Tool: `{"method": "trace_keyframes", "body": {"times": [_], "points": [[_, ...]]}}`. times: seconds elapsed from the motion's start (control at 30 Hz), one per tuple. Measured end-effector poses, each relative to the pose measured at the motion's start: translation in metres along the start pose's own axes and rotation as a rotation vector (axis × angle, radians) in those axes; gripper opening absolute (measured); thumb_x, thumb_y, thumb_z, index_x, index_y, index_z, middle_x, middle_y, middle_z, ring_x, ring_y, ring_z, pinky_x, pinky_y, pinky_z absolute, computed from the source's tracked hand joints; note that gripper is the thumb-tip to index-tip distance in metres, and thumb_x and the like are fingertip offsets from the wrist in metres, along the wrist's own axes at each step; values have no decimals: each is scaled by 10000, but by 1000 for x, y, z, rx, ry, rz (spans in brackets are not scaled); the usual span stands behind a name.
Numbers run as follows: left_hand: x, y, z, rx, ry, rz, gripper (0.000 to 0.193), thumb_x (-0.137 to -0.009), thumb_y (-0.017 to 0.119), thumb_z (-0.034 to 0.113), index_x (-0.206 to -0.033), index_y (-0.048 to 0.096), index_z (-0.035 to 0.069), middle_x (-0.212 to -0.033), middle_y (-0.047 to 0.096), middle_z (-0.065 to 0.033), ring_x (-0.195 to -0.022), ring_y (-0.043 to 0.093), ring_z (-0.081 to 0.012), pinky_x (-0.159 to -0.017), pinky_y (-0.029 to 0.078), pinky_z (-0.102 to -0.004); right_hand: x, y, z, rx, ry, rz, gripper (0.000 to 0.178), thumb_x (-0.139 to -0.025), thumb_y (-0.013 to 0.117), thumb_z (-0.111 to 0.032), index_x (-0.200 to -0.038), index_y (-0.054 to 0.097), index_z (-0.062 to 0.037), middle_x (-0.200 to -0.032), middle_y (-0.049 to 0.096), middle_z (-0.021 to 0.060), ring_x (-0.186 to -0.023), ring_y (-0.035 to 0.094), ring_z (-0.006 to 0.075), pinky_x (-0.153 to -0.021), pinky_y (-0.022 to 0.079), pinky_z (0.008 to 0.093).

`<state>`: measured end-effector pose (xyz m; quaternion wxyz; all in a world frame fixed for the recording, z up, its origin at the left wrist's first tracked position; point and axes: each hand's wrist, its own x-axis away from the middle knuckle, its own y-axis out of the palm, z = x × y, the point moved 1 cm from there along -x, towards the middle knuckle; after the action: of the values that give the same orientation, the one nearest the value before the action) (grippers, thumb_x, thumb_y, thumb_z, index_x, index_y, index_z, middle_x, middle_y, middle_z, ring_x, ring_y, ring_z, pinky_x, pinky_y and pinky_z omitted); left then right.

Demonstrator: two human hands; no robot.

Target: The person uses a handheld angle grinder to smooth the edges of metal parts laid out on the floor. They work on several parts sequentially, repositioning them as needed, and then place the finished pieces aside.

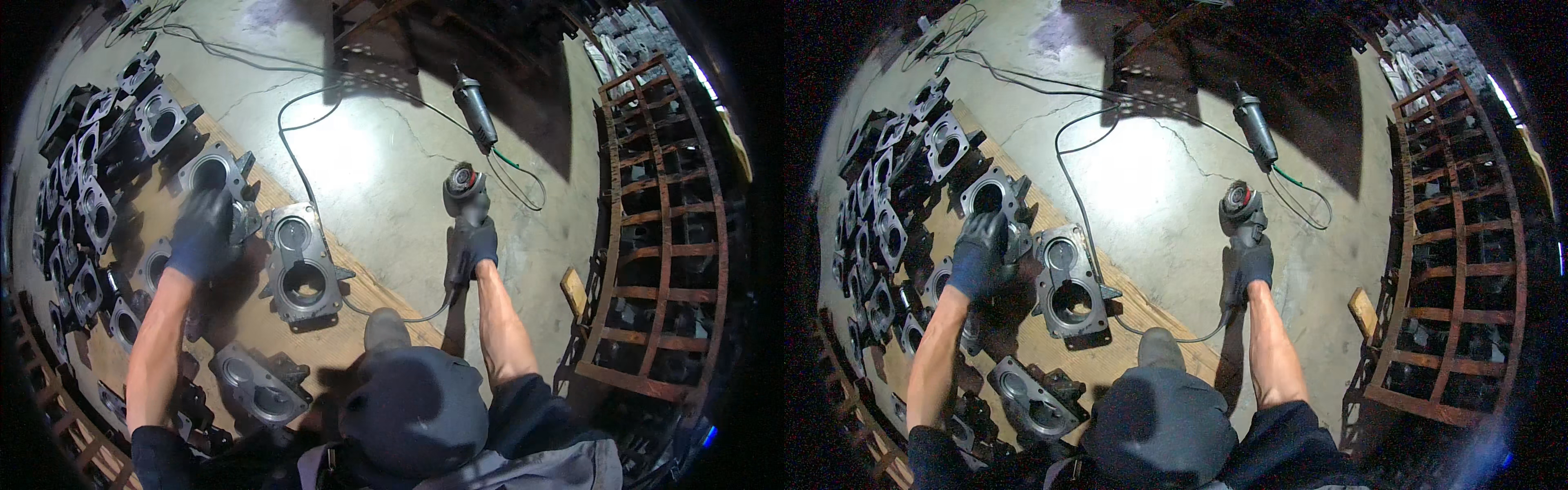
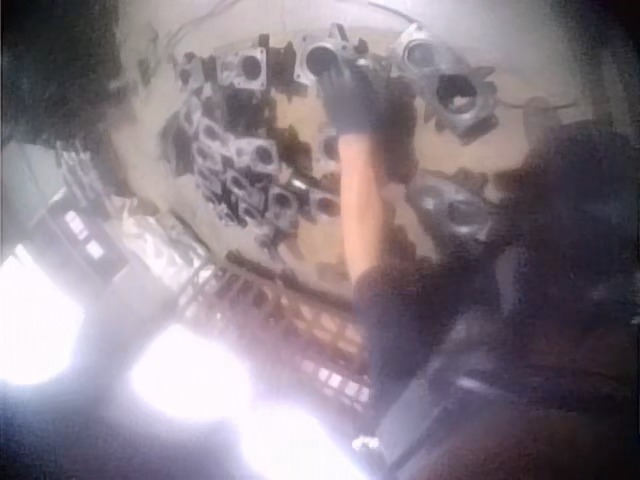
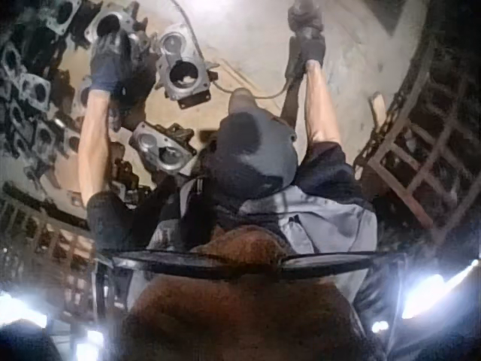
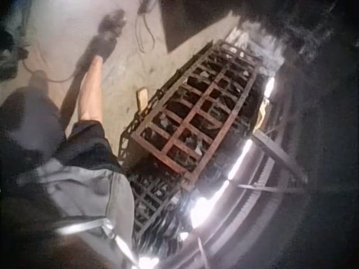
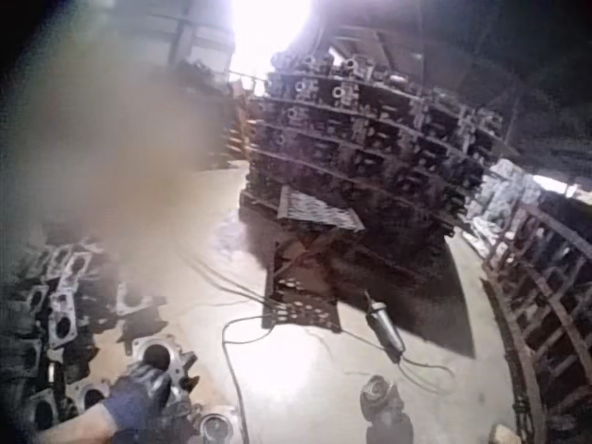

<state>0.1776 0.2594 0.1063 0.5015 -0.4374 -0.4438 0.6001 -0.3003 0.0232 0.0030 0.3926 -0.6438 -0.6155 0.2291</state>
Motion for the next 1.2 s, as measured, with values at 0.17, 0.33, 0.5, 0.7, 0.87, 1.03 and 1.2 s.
{"method": "trace_keyframes", "body": {"times": [0.17,0.33,0.5,0.7,0.87,1.03,1.2], "points": [[11,47,-26,-123,-164,94,736,-738,803,364,-1314,539,-11,-1168,602,-265,-1136,574,-434,-1034,441,-513,-28,17,25,200,-340,-199,279,-817,721,-309,-934,725,-56,-905,718,126,-796,672,272,-708,533,391],[-25,20,1,-26,-399,-85,756,-785,772,410,-1347,502,-17,-1222,610,-277,-1107,613,-420,-972,487,-507,-37,0,33,298,-442,-270,261,-815,761,-375,-928,726,-142,-892,704,118,-750,668,290,-683,552,425],[17,19,8,-37,-321,200,650,-802,810,313,-1321,559,13,-1355,569,-256,-1247,556,-425,-1077,446,-467,-15,2,14,-648,16,-421,155,-801,752,-130,-930,698,-62,-868,700,79,-588,616,187,-571,532,357],[-22,-26,140,252,-96,508,422,-855,758,170,-1227,609,36,-1144,680,-194,-1021,681,-370,-856,563,-435,-8,-41,-33,-719,-111,-449,199,-793,732,-73,-985,688,-39,-875,679,41,-750,626,151,-688,532,309],[-34,3,260,873,-126,191,597,-863,752,260,-1346,536,-16,-1250,637,-277,-1112,652,-411,-972,523,-440,28,-50,-115,-769,-369,-439,268,-798,684,-83,-1059,662,-31,-868,638,15,-741,588,131,-677,520,303],[-19,54,319,1233,-439,312,958,-768,824,287,-1507,310,-41,-1242,613,-334,-1072,660,-451,-915,526,-502,75,-60,-192,-684,-733,-445,562,-952,582,-469,-1268,608,-5,-1145,659,87,-998,624,188,-890,508,336],[-20,16,290,1349,-545,277,699,-772,801,255,-1306,465,-45,-1018,693,-238,-971,700,-369,-826,541,-462,100,-50,-234,-615,-732,-683,599,-944,611,-502,-1288,604,-12,-1132,677,89,-1008,650,213,-905,527,342]]}}
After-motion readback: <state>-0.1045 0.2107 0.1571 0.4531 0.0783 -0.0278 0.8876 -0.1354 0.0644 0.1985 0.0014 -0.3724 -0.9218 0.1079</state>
